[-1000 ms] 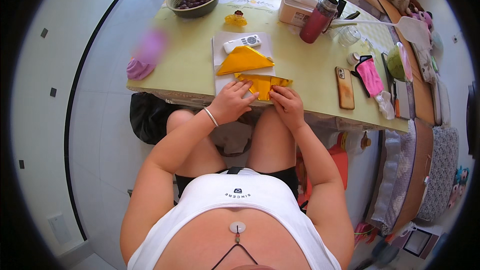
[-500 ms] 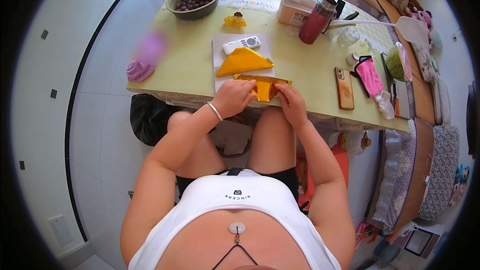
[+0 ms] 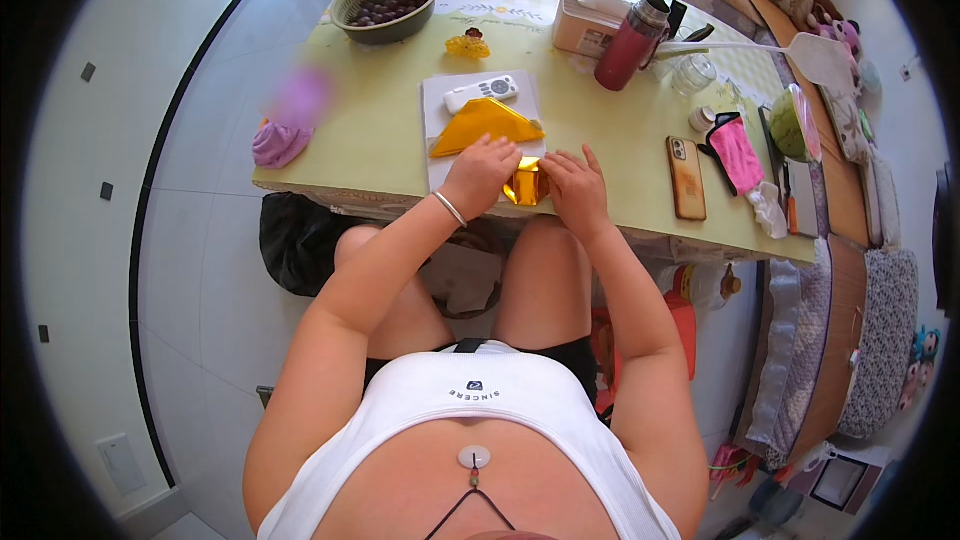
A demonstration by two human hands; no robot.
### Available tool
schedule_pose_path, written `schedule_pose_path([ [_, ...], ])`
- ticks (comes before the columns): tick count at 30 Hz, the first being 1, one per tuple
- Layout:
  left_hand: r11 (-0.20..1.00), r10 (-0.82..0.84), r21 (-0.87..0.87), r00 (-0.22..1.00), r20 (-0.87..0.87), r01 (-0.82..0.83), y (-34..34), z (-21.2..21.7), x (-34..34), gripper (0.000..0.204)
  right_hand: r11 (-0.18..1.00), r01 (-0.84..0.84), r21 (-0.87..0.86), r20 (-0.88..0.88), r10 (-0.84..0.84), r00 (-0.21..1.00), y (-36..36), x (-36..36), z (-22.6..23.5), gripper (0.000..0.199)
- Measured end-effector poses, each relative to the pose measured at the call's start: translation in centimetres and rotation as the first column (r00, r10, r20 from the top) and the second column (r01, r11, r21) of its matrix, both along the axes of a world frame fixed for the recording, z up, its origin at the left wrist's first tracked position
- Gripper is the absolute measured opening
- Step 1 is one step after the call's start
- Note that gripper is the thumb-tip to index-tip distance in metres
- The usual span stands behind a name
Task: The person folds a sheet of yellow paper into a triangular shape on a table. They repeatedly fold and unfold the paper, adjusting the creases by hand.
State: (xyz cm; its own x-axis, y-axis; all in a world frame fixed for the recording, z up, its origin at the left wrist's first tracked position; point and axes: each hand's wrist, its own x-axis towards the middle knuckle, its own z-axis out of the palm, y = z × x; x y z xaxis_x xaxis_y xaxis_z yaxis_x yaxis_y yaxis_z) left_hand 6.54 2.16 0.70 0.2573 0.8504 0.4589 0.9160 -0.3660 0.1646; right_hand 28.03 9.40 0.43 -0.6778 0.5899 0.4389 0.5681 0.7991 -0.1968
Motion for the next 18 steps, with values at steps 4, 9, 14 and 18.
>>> schedule_pose_path([
  [4,0.998,-0.049,-0.038,0.999,-0.008,0.048,-1.7,-0.9,-0.5,0.038,0.993,-0.111,-0.046,0.059,0.114,0.992,-0.3,2.0,-1.6,0.047],
  [9,0.999,-0.038,0.013,0.999,0.006,0.038,-5.4,0.5,0.1,0.036,0.98,-0.139,-0.142,-0.064,0.131,0.989,-3.2,3.4,-0.4,0.053],
  [14,0.999,-0.033,0.042,0.999,0.012,0.032,-5.5,-0.8,-0.2,0.036,0.976,-0.128,-0.174,-0.134,0.105,0.985,-3.3,3.6,-0.7,0.051],
  [18,0.998,-0.038,0.048,0.988,0.153,0.031,-5.5,-0.7,0.0,0.03,0.974,-0.124,-0.19,-0.216,0.082,0.973,-3.5,3.7,-0.2,0.036],
])
